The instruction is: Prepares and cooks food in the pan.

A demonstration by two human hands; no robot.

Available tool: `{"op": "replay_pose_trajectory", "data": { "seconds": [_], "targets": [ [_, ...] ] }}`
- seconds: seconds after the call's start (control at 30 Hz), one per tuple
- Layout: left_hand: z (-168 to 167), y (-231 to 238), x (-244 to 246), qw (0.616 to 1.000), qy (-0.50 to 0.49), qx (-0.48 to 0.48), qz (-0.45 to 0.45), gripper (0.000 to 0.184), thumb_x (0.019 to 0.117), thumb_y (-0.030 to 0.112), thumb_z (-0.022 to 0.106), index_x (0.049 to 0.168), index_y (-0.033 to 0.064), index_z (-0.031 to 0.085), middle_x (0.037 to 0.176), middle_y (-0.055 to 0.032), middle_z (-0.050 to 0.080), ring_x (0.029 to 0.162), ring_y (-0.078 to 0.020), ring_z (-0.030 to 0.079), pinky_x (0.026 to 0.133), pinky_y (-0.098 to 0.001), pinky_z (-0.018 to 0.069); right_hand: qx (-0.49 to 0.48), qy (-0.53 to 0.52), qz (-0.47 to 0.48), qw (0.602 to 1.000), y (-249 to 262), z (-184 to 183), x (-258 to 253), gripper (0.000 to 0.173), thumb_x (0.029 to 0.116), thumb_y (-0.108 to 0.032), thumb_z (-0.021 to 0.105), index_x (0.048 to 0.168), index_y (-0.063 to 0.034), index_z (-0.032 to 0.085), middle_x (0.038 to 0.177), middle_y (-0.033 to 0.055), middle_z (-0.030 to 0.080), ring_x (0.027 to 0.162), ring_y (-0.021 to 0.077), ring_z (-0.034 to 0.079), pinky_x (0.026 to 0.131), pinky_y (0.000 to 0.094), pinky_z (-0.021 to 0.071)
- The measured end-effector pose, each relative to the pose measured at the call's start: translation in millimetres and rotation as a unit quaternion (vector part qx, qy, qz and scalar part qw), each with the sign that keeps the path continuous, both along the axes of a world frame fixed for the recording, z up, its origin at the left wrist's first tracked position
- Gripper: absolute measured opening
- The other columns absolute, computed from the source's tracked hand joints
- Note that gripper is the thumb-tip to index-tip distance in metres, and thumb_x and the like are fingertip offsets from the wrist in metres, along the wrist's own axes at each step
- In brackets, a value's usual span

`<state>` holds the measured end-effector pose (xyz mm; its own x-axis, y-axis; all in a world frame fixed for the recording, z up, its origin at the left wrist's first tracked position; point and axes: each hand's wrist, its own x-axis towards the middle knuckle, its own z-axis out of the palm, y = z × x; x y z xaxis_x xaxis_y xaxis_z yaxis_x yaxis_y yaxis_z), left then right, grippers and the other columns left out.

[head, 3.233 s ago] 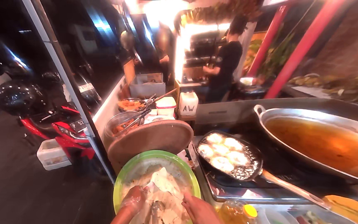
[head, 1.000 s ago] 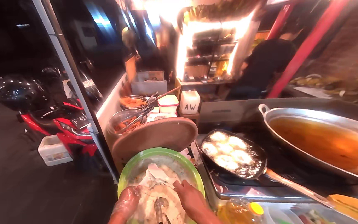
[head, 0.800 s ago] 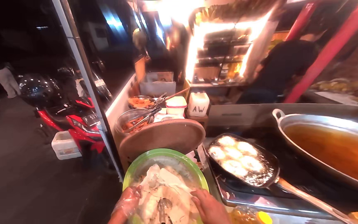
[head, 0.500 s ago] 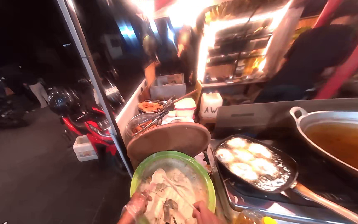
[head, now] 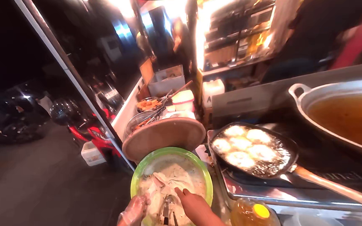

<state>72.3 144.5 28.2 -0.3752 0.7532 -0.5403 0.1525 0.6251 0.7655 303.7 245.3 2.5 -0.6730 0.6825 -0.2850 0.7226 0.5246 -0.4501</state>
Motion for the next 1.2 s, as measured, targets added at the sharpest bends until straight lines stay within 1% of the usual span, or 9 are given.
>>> {"op": "replay_pose_trajectory", "data": {
  "seconds": [0.2,0.23,0.3,0.37,0.47,0.6,0.73,0.87,1.2],
  "targets": [
    [4.4,-0.7,-25.5,0.985,0.091,-0.024,-0.147,0.048,0.1122,0.038,0.034,0.102,0.0088,0.071,0.064,0.0025,0.052,0.053,-0.0098,0.045,0.053,-0.0285,0.0414,-0.008,0.005,-0.138,0.99,31.0,-3.4,6.8,0.051,0.1044,-0.009,0.041,0.154,-0.0197,0.047,0.13,0.0245,0.061,0.109,0.0433,0.067,0.09,0.0597,0.0565],
    [7.1,1.4,-30.0,0.975,0.145,-0.028,-0.168,0.052,0.1122,0.04,0.032,0.104,0.0093,0.073,0.073,-0.0022,0.059,0.063,-0.0146,0.053,0.061,-0.0346,0.0467,-0.003,0.025,-0.156,0.987,30.2,-2.9,9.9,0.048,0.1059,-0.012,0.04,0.153,-0.0183,0.049,0.128,0.0234,0.063,0.109,0.0418,0.068,0.09,0.0588,0.0567],
    [15.4,8.9,-38.1,0.935,0.27,-0.07,-0.217,0.057,0.1112,0.045,0.026,0.115,0.0128,0.074,0.11,-0.0103,0.073,0.104,-0.0268,0.068,0.093,-0.0513,0.054,0.001,0.079,-0.178,0.981,26.0,-1.4,18.0,0.043,0.1077,-0.019,0.039,0.148,-0.0138,0.054,0.124,0.0214,0.067,0.113,0.0385,0.067,0.097,0.0567,0.0548],
    [26.2,18.0,-42.2,0.886,0.373,-0.131,-0.241,0.057,0.1094,0.049,0.026,0.126,0.0166,0.07,0.127,-0.0111,0.07,0.122,-0.0315,0.064,0.102,-0.0585,0.0502,0.006,0.106,-0.196,0.975,17.1,-0.7,23.3,0.044,0.1087,-0.023,0.038,0.147,-0.0108,0.055,0.124,0.0199,0.069,0.117,0.0363,0.067,0.103,0.0548,0.0521],
    [37.0,34.1,-53.3,0.854,0.422,-0.172,-0.25,0.06,0.1055,0.058,0.032,0.125,0.0148,0.069,0.124,-0.0129,0.07,0.119,-0.0334,0.066,0.098,-0.0601,0.052,0.017,0.098,-0.22,0.97,-0.1,-1.0,20.5,0.045,0.1106,-0.028,0.035,0.146,-0.0092,0.056,0.122,0.0195,0.07,0.116,0.0363,0.068,0.102,0.0554,0.0524],
    [43.3,57.6,-73.8,0.863,0.377,-0.173,-0.288,0.055,0.1006,0.058,0.046,0.118,0.0108,0.069,0.119,-0.0136,0.071,0.115,-0.0325,0.067,0.096,-0.0586,0.0531,0.073,0.091,-0.22,0.969,-27.0,6.1,-5.7,0.045,0.1096,-0.029,0.037,0.147,-0.0141,0.057,0.117,0.0189,0.07,0.103,0.0364,0.071,0.088,0.0559,0.058],
    [37.0,76.8,-90.6,0.894,0.301,-0.159,-0.29,0.052,0.0976,0.057,0.054,0.113,0.0105,0.071,0.116,-0.0142,0.071,0.111,-0.0327,0.068,0.093,-0.0608,0.0536,0.051,0.065,-0.177,0.981,-70.5,28.6,-55.9,0.042,0.108,-0.023,0.044,0.147,-0.0173,0.056,0.11,0.0207,0.07,0.084,0.0379,0.073,0.07,0.0565,0.0603],
    [2.5,88.0,-116.3,0.942,0.191,-0.1,-0.256,0.038,0.098,0.046,0.059,0.108,0.0119,0.073,0.106,-0.0099,0.073,0.102,-0.0262,0.069,0.091,-0.0549,0.0551,0.026,0.001,-0.175,0.984,-96.8,27.8,-93.6,0.048,0.1043,-0.013,0.045,0.152,-0.0154,0.051,0.11,0.0222,0.068,0.075,0.0382,0.072,0.065,0.0556,0.0599],
    [20.9,41.5,-127.5,0.952,0.17,0.039,-0.251,0.031,0.1071,0.026,0.05,0.104,0.0059,0.073,0.091,-0.008,0.07,0.084,-0.0185,0.066,0.083,-0.0404,0.0547,-0.047,-0.039,-0.17,0.984,-27.3,-15.1,-63.4,0.043,0.1076,-0.021,0.04,0.148,-0.0211,0.055,0.119,0.0209,0.068,0.106,0.0408,0.069,0.086,0.0613,0.0562]
  ]
}}
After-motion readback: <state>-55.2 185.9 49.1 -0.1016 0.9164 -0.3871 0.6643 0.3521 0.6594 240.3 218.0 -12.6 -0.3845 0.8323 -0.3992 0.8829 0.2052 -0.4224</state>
